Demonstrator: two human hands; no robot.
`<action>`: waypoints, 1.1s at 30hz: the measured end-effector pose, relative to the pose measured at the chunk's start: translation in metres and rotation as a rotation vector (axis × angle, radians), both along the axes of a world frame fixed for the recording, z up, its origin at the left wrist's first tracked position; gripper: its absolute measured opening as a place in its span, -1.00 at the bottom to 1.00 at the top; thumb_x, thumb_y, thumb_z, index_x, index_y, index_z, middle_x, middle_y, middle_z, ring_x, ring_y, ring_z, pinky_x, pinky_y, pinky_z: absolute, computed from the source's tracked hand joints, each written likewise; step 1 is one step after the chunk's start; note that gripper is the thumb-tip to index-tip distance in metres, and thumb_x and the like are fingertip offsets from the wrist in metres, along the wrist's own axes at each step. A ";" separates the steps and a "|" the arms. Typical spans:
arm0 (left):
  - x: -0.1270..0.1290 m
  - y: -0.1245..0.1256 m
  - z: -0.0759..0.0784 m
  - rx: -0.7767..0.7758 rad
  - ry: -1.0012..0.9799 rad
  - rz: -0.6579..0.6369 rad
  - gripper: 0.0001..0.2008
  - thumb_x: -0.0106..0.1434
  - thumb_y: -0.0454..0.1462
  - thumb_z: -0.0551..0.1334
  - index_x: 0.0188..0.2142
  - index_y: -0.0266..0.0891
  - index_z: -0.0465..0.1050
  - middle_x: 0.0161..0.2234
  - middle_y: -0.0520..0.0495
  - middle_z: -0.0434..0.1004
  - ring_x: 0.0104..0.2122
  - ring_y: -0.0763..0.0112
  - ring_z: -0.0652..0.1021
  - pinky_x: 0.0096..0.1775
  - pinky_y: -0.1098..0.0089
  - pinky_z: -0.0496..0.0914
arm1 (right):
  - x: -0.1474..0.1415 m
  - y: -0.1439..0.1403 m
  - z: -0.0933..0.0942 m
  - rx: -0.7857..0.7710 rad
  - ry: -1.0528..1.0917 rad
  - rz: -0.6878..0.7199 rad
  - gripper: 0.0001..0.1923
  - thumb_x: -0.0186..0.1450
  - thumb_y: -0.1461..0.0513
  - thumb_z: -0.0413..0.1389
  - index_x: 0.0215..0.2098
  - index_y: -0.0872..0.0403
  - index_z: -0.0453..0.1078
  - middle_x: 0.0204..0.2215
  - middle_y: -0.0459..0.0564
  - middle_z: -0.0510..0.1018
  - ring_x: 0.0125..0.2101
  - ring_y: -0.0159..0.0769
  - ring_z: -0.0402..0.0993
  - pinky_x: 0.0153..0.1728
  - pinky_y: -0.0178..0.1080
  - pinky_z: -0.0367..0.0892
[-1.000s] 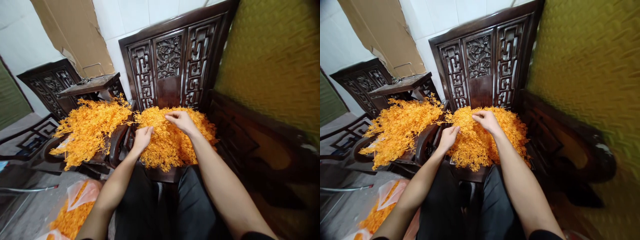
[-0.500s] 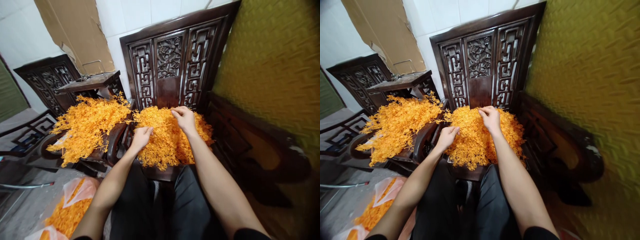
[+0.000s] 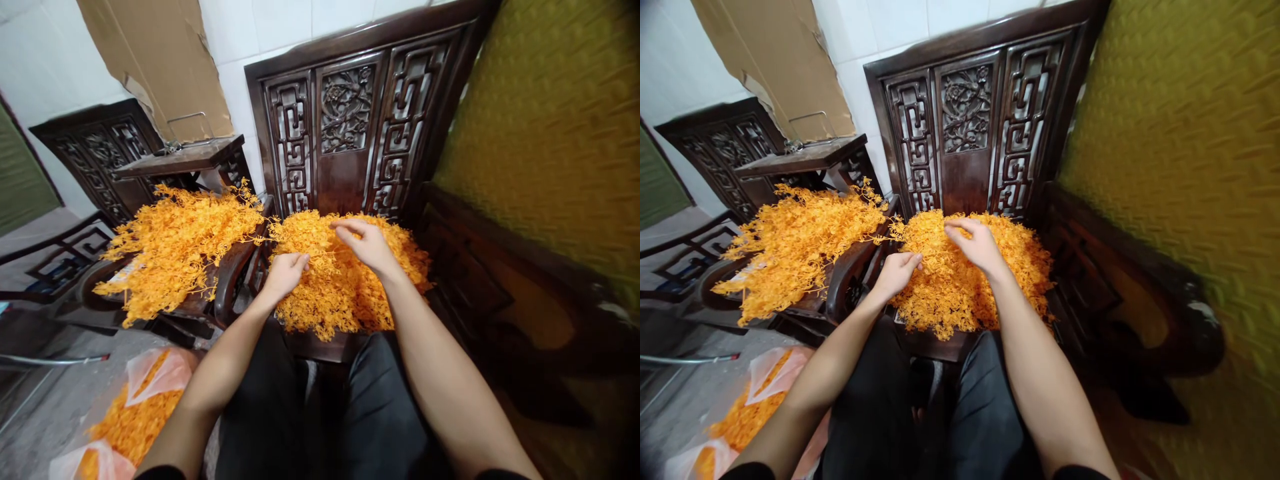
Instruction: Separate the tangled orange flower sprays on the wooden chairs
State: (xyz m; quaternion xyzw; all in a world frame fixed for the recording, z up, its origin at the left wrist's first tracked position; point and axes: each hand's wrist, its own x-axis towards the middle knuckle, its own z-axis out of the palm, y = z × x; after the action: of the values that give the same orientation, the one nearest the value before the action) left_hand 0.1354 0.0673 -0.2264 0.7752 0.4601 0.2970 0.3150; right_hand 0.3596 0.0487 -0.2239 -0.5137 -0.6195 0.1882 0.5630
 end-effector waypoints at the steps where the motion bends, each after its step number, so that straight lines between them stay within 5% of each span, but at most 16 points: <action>1: 0.000 -0.001 0.000 0.008 0.002 -0.008 -0.59 0.37 -0.09 0.15 -0.49 -0.27 0.55 -0.67 0.09 0.30 -0.58 0.45 0.32 -0.41 0.40 0.14 | -0.004 -0.002 0.005 0.016 -0.016 0.046 -0.72 0.23 0.03 0.30 -0.19 -0.01 0.64 -0.13 0.01 0.69 -0.05 -0.13 0.58 0.13 -0.05 0.35; 4: -0.003 -0.005 0.001 0.065 0.002 -0.025 -0.59 0.38 -0.11 0.13 -0.52 -0.26 0.50 -0.64 0.06 0.36 -0.56 0.45 0.35 -0.39 0.41 0.16 | -0.005 0.001 0.012 0.074 0.057 -0.049 -0.80 0.13 0.08 0.38 -0.38 0.03 0.61 -0.34 -0.01 0.66 -0.25 -0.18 0.57 -0.05 -0.11 0.42; 7: -0.007 -0.009 0.003 0.170 -0.002 -0.031 -0.57 0.40 -0.10 0.11 -0.54 -0.25 0.45 -0.64 0.05 0.36 -0.57 0.46 0.35 -0.39 0.40 0.17 | 0.012 0.011 0.007 0.138 0.267 -0.352 -0.74 0.31 0.05 0.18 -0.28 0.06 0.56 -0.44 -0.02 0.59 -0.40 -0.23 0.52 -0.25 -0.12 0.44; 9: -0.009 -0.010 0.004 0.234 0.002 -0.062 -0.56 0.41 -0.10 0.10 -0.54 -0.24 0.44 -0.64 0.05 0.35 -0.58 0.47 0.35 -0.39 0.40 0.18 | 0.023 0.013 -0.001 0.117 0.376 -0.416 -0.74 0.30 0.05 0.18 -0.25 0.07 0.54 -0.48 -0.02 0.57 -0.46 -0.24 0.51 -0.32 -0.12 0.45; 13: -0.009 -0.013 0.006 0.293 0.040 -0.159 -0.56 0.43 -0.10 0.08 -0.53 -0.23 0.44 -0.65 0.05 0.35 -0.61 0.48 0.31 -0.38 0.40 0.19 | 0.024 0.005 -0.008 -0.075 0.132 -0.188 -0.72 0.16 0.05 0.34 -0.27 0.06 0.61 -0.22 0.07 0.68 -0.15 -0.08 0.61 -0.01 -0.01 0.45; 16: -0.008 -0.014 0.009 0.315 0.069 -0.195 -0.55 0.44 -0.09 0.07 -0.52 -0.23 0.46 -0.65 0.05 0.35 -0.62 0.48 0.30 -0.38 0.40 0.20 | 0.012 -0.002 -0.004 -0.131 0.081 -0.071 -0.58 0.29 -0.10 0.20 -0.17 0.03 0.63 -0.07 0.07 0.68 0.03 -0.05 0.56 0.15 0.03 0.36; 20: -0.005 -0.015 0.010 0.309 0.081 -0.240 -0.57 0.44 -0.11 0.07 -0.50 -0.23 0.46 -0.62 0.02 0.41 -0.60 0.47 0.35 -0.38 0.40 0.20 | -0.006 0.000 -0.001 -0.234 0.229 0.152 -0.52 0.20 -0.18 0.26 -0.31 0.06 0.62 -0.26 0.03 0.70 -0.15 -0.12 0.61 0.00 -0.07 0.45; 24: -0.002 -0.016 0.012 0.316 0.098 -0.233 -0.55 0.43 -0.09 0.05 -0.54 -0.23 0.41 -0.62 0.01 0.39 -0.59 0.46 0.34 -0.39 0.38 0.17 | -0.016 0.017 -0.001 -0.215 0.500 -0.057 -0.56 0.01 -0.09 0.43 -0.52 0.09 0.51 -0.56 -0.06 0.56 -0.48 -0.30 0.48 -0.36 -0.21 0.44; 28: -0.009 -0.016 0.015 0.231 0.046 -0.228 -0.52 0.41 -0.04 0.06 -0.56 -0.22 0.39 -0.66 0.05 0.31 -0.61 0.48 0.30 -0.41 0.39 0.16 | 0.004 0.029 -0.001 -0.146 0.722 -0.277 -0.60 0.28 -0.11 0.20 -0.41 0.05 0.43 -0.49 -0.05 0.56 -0.44 -0.33 0.52 -0.44 -0.27 0.45; 30: -0.011 -0.014 0.014 0.164 -0.028 -0.208 -0.51 0.40 0.00 0.07 -0.55 -0.23 0.41 -0.66 0.05 0.32 -0.59 0.48 0.33 -0.41 0.40 0.18 | 0.017 0.027 -0.004 -0.157 0.746 -0.270 -0.67 0.29 -0.04 0.22 -0.34 0.05 0.45 -0.39 -0.02 0.60 -0.40 -0.33 0.56 -0.41 -0.27 0.48; 33: -0.011 -0.008 0.008 0.070 -0.147 -0.150 -0.50 0.38 0.06 0.10 -0.53 -0.23 0.43 -0.68 0.07 0.27 -0.60 0.47 0.30 -0.46 0.41 0.17 | 0.020 0.015 -0.010 -0.275 0.671 -0.082 -0.71 0.20 0.09 0.34 -0.19 0.07 0.51 -0.21 0.07 0.65 -0.29 -0.28 0.61 -0.32 -0.25 0.52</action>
State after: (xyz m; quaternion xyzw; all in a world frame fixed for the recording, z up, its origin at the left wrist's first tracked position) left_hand 0.1244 0.0598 -0.2182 0.7938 0.3660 0.3447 0.3421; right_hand 0.3799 0.0633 -0.2342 -0.5187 -0.3478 0.4053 0.6676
